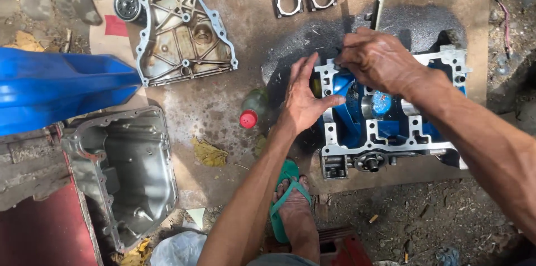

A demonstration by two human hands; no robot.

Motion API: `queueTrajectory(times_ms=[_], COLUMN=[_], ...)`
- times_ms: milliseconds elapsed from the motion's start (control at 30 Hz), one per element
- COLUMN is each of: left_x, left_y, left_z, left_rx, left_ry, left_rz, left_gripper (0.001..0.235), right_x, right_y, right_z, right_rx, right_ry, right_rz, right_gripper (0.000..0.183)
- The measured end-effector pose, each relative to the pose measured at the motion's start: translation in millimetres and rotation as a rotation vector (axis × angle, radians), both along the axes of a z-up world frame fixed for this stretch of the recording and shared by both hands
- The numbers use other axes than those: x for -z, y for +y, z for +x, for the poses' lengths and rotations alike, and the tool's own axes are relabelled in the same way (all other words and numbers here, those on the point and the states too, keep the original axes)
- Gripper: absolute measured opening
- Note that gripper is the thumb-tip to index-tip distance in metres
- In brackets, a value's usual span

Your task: The person scrubs the inside of a disassembled engine block with a brush and liquid, then pours a clear liquid from a bottle into the block and continues scrubbing. The person then lifts the engine block to inspect it.

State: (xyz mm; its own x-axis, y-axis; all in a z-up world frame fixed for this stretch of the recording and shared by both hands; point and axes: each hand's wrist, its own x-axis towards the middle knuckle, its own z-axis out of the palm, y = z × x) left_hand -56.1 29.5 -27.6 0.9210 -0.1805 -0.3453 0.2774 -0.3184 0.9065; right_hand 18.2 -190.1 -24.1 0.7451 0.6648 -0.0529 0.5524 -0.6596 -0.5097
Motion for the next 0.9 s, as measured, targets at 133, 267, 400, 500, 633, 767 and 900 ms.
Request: queueTrajectory(times_ms=[133, 267, 400, 500, 633, 767, 900], left_x=[14.9, 13.7, 21.8, 23.4, 31.5, 30.1, 36.0], left_y=[5.4, 3.7, 10.1, 8.0, 8.6, 8.4, 6.2], left_z=[12.3, 17.1, 16.7, 16.9, 17.5, 12.1, 14.3], left_rx=[0.124, 0.179, 0.188, 0.161, 0.123, 0.099, 0.085], left_ry=[-0.017, -0.032, -0.04, -0.055, -0.045, -0.034, -0.024], left_rz=[0.014, 0.064, 0.045, 0.001, -0.043, -0.055, -0.084], left_gripper=[0.112, 0.096, 0.093, 0.097, 0.095, 0.092, 0.089], right_x=[-16.5, -21.4, -10.7, -15.9, -3.5, -10.2, -22.2], right_y=[-29.3, -13.4, 31.2, 22.0, 11.8, 11.5, 21.4], right_z=[-6.9, -13.4, -20.5, -4.2, 12.7, 14.5, -3.2], right_rx=[0.061, 0.167, 0.092, -0.037, -0.028, -0.104, -0.249], right_ry=[0.16, 0.123, 0.14, 0.31, 0.325, 0.462, 0.194], right_rz=[0.079, 0.093, 0.239, 0.186, 0.161, 0.179, 0.034], right_gripper=[0.006, 0.012, 0.006, 0.006, 0.007, 0.012, 0.012])
